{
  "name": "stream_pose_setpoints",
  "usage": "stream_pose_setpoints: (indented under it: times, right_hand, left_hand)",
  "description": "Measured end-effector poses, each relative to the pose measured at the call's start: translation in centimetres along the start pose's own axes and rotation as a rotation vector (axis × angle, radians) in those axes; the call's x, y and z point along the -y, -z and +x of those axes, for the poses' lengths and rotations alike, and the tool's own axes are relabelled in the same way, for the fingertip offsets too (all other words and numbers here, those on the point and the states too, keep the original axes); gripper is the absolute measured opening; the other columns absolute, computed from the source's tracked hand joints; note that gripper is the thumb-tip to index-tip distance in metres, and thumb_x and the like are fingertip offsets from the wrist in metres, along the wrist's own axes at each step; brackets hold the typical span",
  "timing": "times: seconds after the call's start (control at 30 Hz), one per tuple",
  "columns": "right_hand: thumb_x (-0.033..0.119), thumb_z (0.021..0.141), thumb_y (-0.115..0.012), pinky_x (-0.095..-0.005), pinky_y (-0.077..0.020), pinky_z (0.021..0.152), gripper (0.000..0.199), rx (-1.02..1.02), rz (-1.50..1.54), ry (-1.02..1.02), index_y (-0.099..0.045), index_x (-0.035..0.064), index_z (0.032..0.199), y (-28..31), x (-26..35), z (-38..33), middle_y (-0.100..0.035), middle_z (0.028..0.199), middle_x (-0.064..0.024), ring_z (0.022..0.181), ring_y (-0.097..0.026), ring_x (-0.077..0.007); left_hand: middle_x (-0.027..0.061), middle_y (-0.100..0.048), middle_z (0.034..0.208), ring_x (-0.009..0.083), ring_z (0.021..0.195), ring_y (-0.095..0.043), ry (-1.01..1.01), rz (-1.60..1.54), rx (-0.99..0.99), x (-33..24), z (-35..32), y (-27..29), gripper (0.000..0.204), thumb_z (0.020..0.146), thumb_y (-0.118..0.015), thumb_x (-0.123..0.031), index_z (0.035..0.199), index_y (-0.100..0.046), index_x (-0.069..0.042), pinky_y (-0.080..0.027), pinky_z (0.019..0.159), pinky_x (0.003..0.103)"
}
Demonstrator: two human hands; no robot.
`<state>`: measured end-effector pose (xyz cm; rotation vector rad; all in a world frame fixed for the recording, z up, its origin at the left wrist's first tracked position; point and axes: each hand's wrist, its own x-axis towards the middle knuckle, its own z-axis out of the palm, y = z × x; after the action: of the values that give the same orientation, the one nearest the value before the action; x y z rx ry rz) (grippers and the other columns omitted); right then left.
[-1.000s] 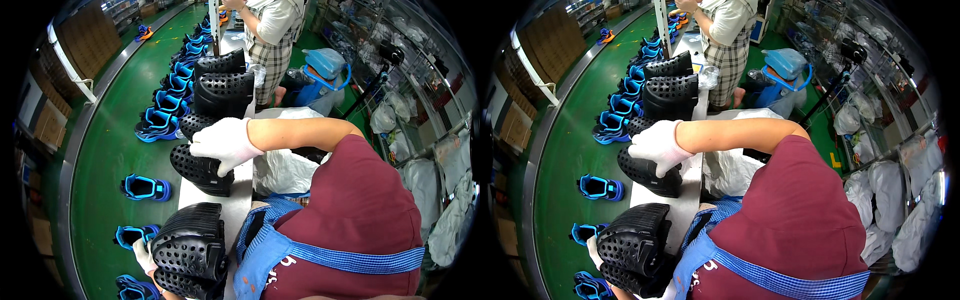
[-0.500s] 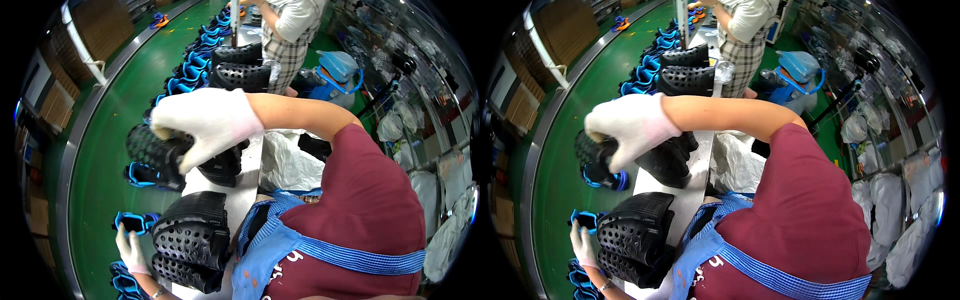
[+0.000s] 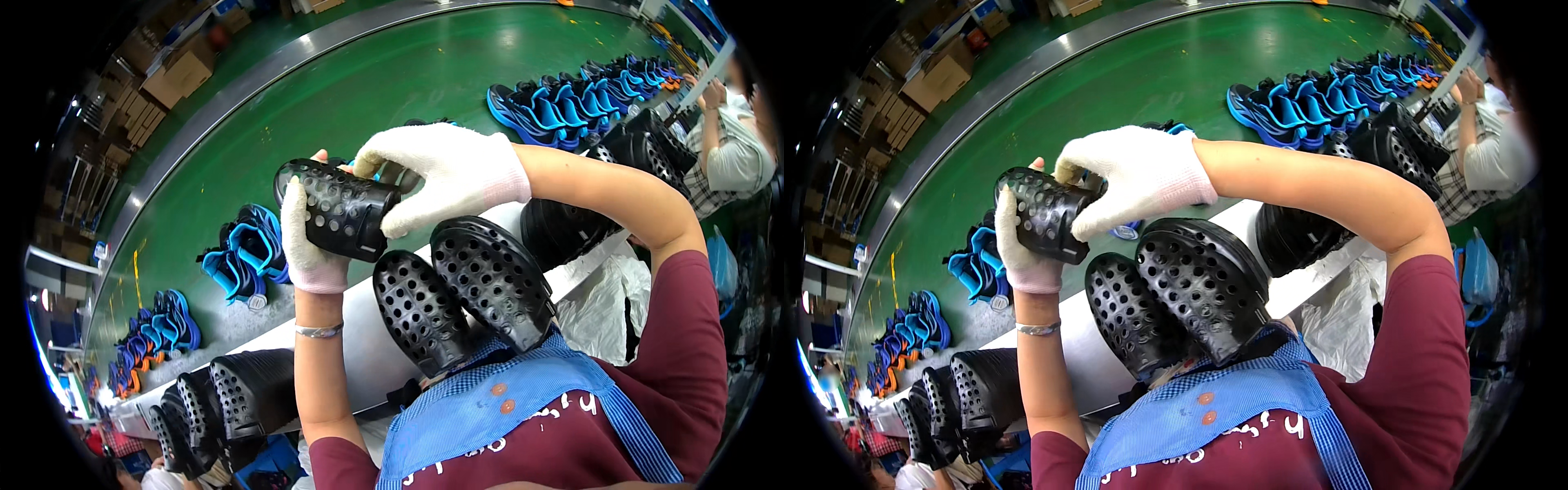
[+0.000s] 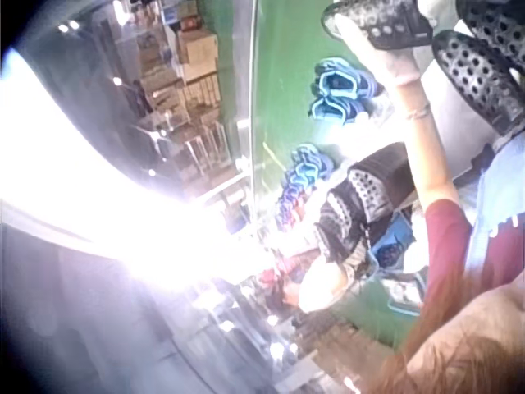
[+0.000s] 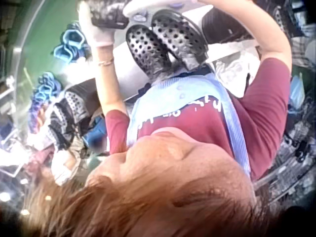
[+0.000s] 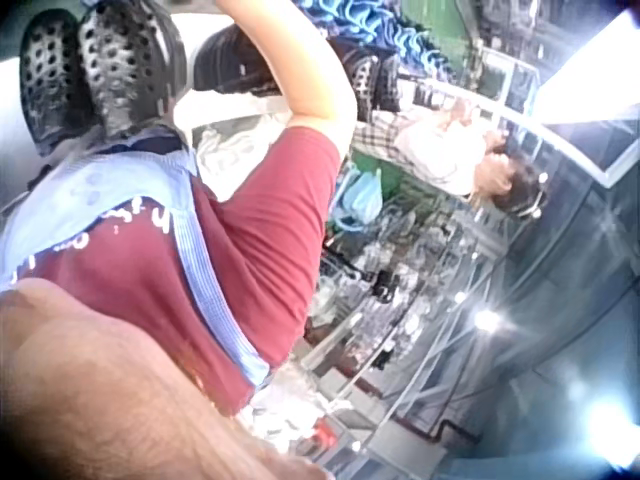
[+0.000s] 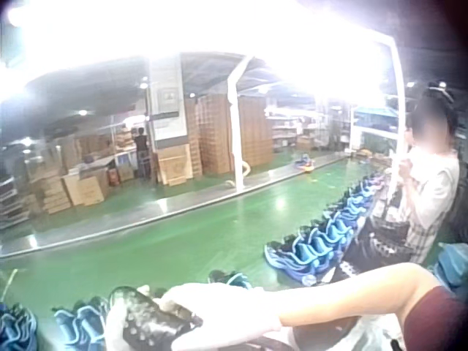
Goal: The person places black perforated shoe uppers onto blue and black sneakers on a conveyor belt by hand, ensuring each upper is correctly positioned over the base before moving to the next pair.
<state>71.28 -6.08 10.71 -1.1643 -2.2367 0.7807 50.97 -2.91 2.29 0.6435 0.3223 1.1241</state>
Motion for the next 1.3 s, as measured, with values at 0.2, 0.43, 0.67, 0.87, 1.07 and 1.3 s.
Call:
stream_pose_setpoints:
  times: [0.2, 0.43, 0.67, 0.87, 1.07, 1.3]
  right_hand:
    - [0.044, 0.083, -0.062, -0.0399, -0.0508, 0.083, 0.055, 0.161, -0.173, -0.151, -0.059, -0.0055, 0.107, -2.1, -1.8, 2.3, -0.064, 0.094, -0.0235, 0.089, -0.065, -0.0353]
    - [0.043, 0.085, -0.059, -0.0443, -0.0508, 0.072, 0.045, 0.151, -0.342, -0.090, -0.062, -0.0011, 0.094, -2.7, -3.4, 4.3, -0.065, 0.079, -0.0221, 0.076, -0.064, -0.0393]
    - [0.050, 0.080, -0.059, -0.0450, -0.0505, 0.069, 0.052, 0.359, -0.536, -0.281, -0.066, -0.0020, 0.084, -0.5, -7.4, 4.2, -0.063, 0.073, -0.0241, 0.073, -0.064, -0.0397]
    - [0.051, 0.079, -0.060, -0.0405, -0.0491, 0.065, 0.056, 0.510, -0.399, -0.279, -0.068, -0.0041, 0.084, 0.7, -6.3, 7.2, -0.062, 0.070, -0.0201, 0.068, -0.062, -0.0309]
    - [0.050, 0.077, -0.061, -0.0411, -0.0489, 0.064, 0.054, 0.662, -0.558, -0.359, -0.070, -0.0031, 0.083, 0.5, -7.3, 8.9, -0.063, 0.070, -0.0199, 0.068, -0.062, -0.0311]
    - [0.034, 0.074, -0.060, -0.0394, -0.0545, 0.071, 0.035, 0.629, -0.809, -0.346, -0.074, 0.0039, 0.085, -4.1, -7.3, 12.9, -0.071, 0.082, -0.0165, 0.080, -0.069, -0.0305]
  left_hand:
    - [0.0107, -0.062, 0.104, 0.0219, 0.095, -0.062, -0.188, 0.086, -0.217, 0.7, 0.1, -0.1, 0.040, 0.098, -0.053, -0.036, 0.121, -0.053, -0.004, -0.053, 0.085, 0.037]
    - [0.0035, -0.062, 0.095, 0.0162, 0.085, -0.063, -0.166, 0.256, -0.355, 1.6, 2.2, 3.0, 0.035, 0.097, -0.056, -0.040, 0.109, -0.057, -0.007, -0.053, 0.079, 0.031]
    - [0.0208, -0.062, 0.109, 0.0312, 0.093, -0.063, 0.063, 1.456, 0.149, 4.1, 1.5, 7.8, 0.049, 0.084, -0.066, -0.036, 0.120, -0.061, -0.003, -0.050, 0.085, 0.037]
    - [0.0196, -0.061, 0.118, 0.0383, 0.106, -0.058, -0.038, 1.689, 0.093, 7.9, 2.2, 10.4, 0.042, 0.086, -0.062, -0.027, 0.124, -0.058, -0.010, -0.049, 0.089, 0.043]
    - [0.0168, -0.063, 0.107, 0.0376, 0.100, -0.060, -0.206, 1.612, 0.075, 9.3, 2.7, 10.4, 0.030, 0.086, -0.060, -0.022, 0.113, -0.062, -0.008, -0.049, 0.084, 0.044]
    - [0.0145, -0.063, 0.104, 0.0349, 0.097, -0.061, -0.140, 1.668, -0.028, 9.5, 2.0, 10.7, 0.025, 0.085, -0.062, -0.023, 0.104, -0.067, -0.007, -0.049, 0.083, 0.043]
